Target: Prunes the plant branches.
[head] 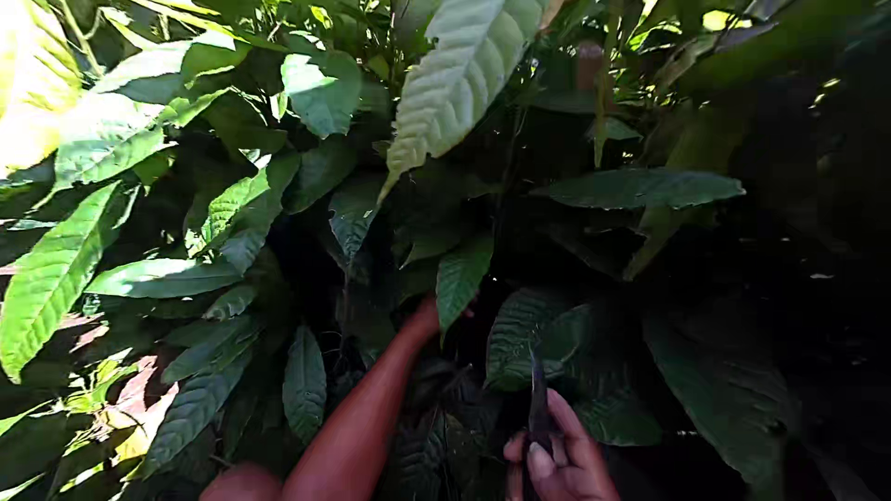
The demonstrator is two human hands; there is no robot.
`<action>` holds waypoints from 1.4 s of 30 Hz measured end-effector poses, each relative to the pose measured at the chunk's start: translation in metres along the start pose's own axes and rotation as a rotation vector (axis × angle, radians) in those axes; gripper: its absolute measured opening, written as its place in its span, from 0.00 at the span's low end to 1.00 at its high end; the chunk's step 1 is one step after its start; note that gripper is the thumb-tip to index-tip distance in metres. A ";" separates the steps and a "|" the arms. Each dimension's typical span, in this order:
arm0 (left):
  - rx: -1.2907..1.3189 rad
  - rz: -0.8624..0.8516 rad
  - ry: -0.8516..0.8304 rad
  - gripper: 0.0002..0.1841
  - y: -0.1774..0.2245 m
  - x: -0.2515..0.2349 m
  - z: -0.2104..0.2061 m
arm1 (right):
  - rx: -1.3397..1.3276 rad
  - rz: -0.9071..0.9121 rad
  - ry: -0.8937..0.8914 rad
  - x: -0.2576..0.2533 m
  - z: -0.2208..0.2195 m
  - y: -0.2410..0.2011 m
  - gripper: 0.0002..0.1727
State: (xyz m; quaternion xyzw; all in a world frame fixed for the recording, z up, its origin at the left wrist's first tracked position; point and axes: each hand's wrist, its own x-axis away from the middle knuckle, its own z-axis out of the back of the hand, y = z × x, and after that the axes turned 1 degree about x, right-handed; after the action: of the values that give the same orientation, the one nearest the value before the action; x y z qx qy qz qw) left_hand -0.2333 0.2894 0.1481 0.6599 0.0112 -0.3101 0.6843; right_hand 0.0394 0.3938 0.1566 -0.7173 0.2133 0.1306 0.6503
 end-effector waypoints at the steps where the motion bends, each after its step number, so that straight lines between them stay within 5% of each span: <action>1: -0.015 -0.007 -0.028 0.19 0.000 0.002 0.000 | 0.013 -0.028 -0.003 -0.004 -0.003 -0.001 0.35; 11: -0.126 0.054 -0.045 0.16 -0.006 0.006 -0.003 | -0.219 -0.346 0.127 -0.097 0.003 0.029 0.22; 23: -0.125 0.035 -0.024 0.14 0.010 0.015 0.015 | -0.248 -0.489 0.237 -0.137 -0.027 0.029 0.18; 27: 0.038 0.040 0.102 0.13 0.013 0.011 0.007 | -0.252 -0.300 -0.030 -0.094 -0.026 -0.018 0.26; 29: -0.001 0.068 -0.017 0.19 0.023 0.020 0.012 | -0.189 -0.214 0.053 -0.074 -0.018 -0.029 0.26; 33: -0.008 -0.113 -0.450 0.57 0.055 0.049 0.020 | -0.130 -0.182 0.325 -0.051 0.014 -0.018 0.26; 38: 0.282 -0.261 -0.589 0.20 0.081 0.093 0.037 | -0.202 -0.130 0.372 -0.021 0.039 -0.004 0.29; 42: 0.083 -0.336 -0.240 0.14 0.171 0.190 0.137 | -0.209 -0.131 0.328 0.000 0.055 0.001 0.33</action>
State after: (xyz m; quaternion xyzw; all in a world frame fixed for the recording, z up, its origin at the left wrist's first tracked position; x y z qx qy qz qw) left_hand -0.0592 0.0763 0.2384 0.6345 0.0267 -0.4966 0.5917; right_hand 0.0435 0.4486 0.1492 -0.8049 0.2546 -0.0091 0.5360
